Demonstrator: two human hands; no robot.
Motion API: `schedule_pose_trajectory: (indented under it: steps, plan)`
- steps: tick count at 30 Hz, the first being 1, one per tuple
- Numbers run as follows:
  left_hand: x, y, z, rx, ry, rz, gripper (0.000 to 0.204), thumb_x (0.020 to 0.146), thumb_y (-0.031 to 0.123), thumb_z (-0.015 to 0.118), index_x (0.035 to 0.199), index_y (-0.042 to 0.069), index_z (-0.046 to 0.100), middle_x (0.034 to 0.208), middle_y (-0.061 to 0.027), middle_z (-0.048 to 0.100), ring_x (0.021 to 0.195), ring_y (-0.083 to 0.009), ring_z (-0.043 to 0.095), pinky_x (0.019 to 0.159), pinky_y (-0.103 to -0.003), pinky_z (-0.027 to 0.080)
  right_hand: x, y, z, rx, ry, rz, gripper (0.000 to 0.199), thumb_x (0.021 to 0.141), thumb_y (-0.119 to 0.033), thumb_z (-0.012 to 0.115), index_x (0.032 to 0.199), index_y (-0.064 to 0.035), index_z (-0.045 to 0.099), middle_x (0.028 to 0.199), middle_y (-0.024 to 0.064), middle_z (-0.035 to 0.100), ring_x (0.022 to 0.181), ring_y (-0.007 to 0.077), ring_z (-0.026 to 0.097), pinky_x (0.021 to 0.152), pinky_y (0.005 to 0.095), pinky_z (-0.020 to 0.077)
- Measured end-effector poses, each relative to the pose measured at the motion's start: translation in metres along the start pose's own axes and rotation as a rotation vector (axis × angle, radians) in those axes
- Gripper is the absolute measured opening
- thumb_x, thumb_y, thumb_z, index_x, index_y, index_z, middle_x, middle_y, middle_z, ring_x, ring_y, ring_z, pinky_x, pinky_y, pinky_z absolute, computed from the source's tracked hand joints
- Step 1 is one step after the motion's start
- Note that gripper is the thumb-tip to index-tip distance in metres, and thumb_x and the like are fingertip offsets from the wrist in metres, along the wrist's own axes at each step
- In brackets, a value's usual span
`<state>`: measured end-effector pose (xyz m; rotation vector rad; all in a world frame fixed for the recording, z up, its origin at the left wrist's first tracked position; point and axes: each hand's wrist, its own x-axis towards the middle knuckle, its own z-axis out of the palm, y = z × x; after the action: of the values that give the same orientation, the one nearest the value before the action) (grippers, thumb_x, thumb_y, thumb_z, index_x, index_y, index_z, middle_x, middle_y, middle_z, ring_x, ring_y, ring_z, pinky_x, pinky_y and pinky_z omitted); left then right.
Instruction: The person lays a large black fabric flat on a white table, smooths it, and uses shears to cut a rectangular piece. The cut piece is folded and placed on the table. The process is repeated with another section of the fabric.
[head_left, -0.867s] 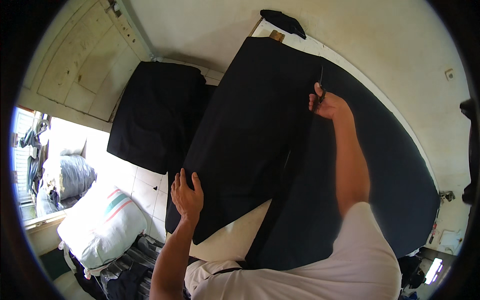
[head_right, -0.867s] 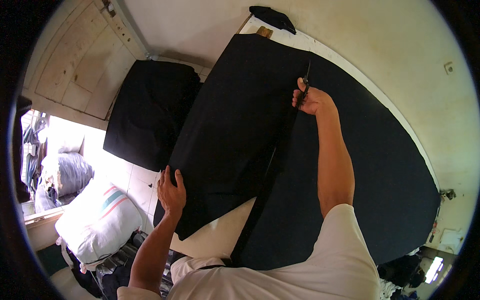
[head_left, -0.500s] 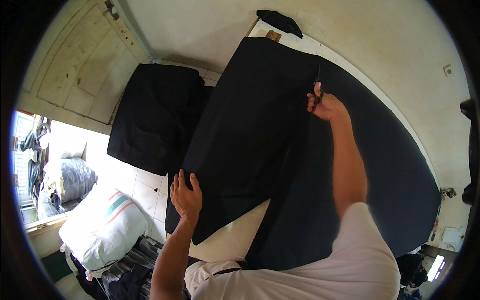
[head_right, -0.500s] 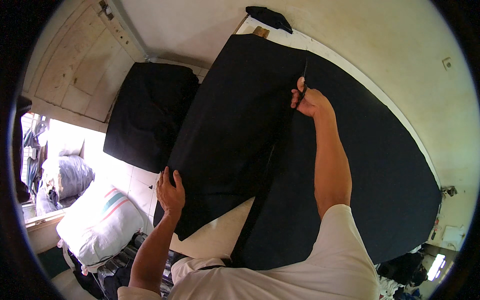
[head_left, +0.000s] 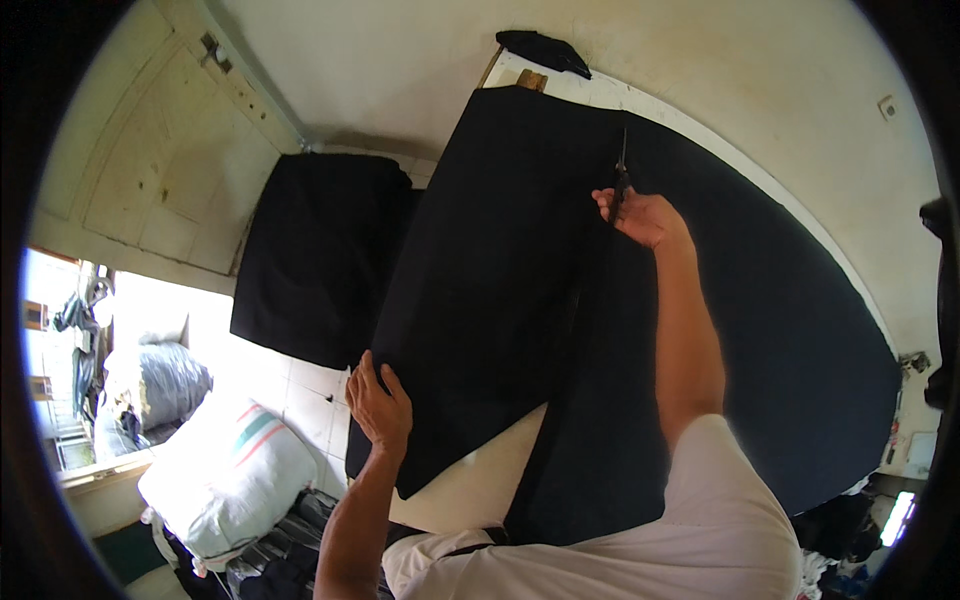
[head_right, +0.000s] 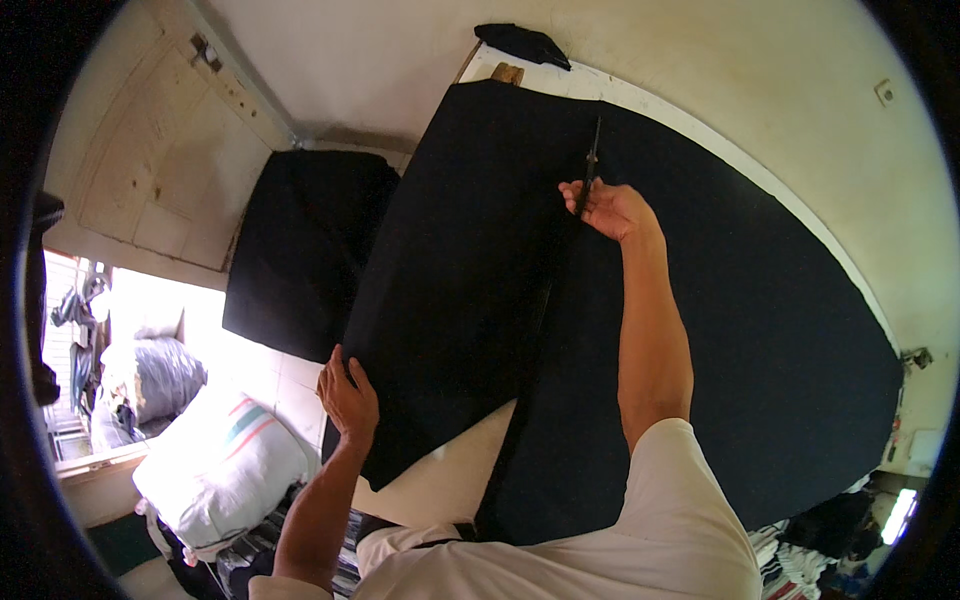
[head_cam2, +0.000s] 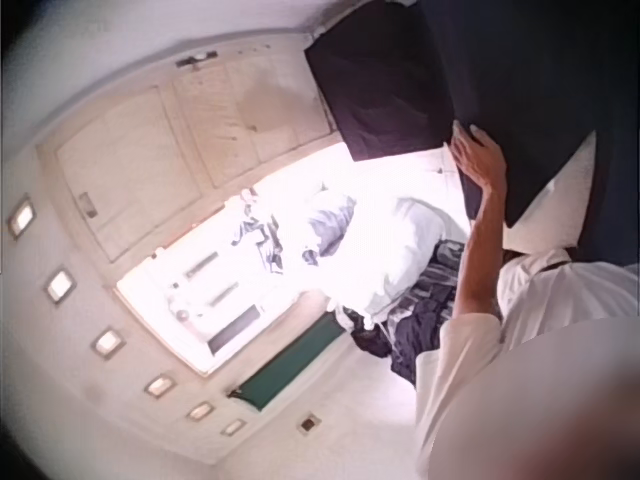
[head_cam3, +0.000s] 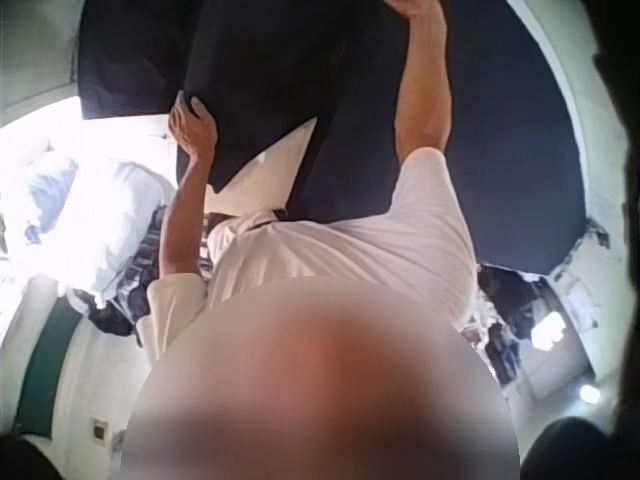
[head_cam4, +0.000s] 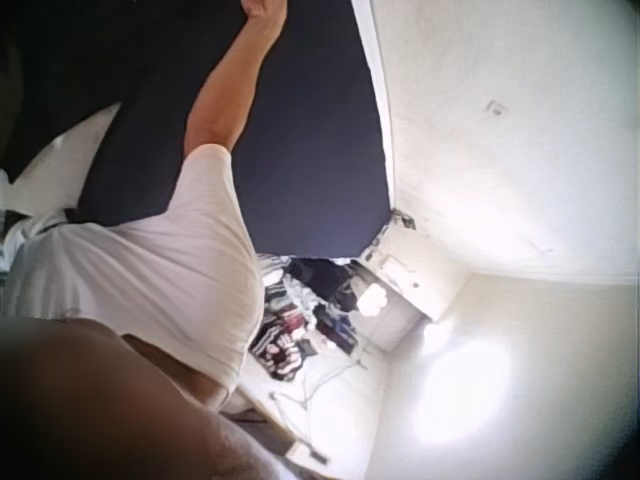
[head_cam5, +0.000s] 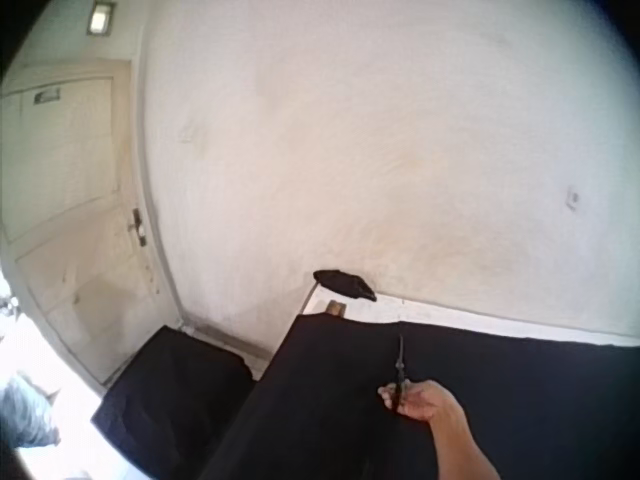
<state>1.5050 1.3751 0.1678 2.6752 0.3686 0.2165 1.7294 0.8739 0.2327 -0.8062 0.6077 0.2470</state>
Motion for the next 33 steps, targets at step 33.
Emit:
schedule_pose_trajectory:
  steps: [33]
  plan:
    - [0.088, 0.470, 0.143, -0.278, -0.215, 0.096, 0.040, 0.101, 0.031, 0.063, 0.090, -0.003, 0.080, 0.098, -0.0183, 0.076, 0.099, -0.0377, 0.073, 0.088, -0.052, 0.058, 0.045, 0.047, -0.021, 0.092, 0.288, -0.321, 0.019, 0.103, -0.008, 0.067, 0.113, 0.0078, 0.068, 0.105, 0.0148, 0.073, 0.081, 0.0279, 0.073, 0.069, 0.0438, 0.0630]
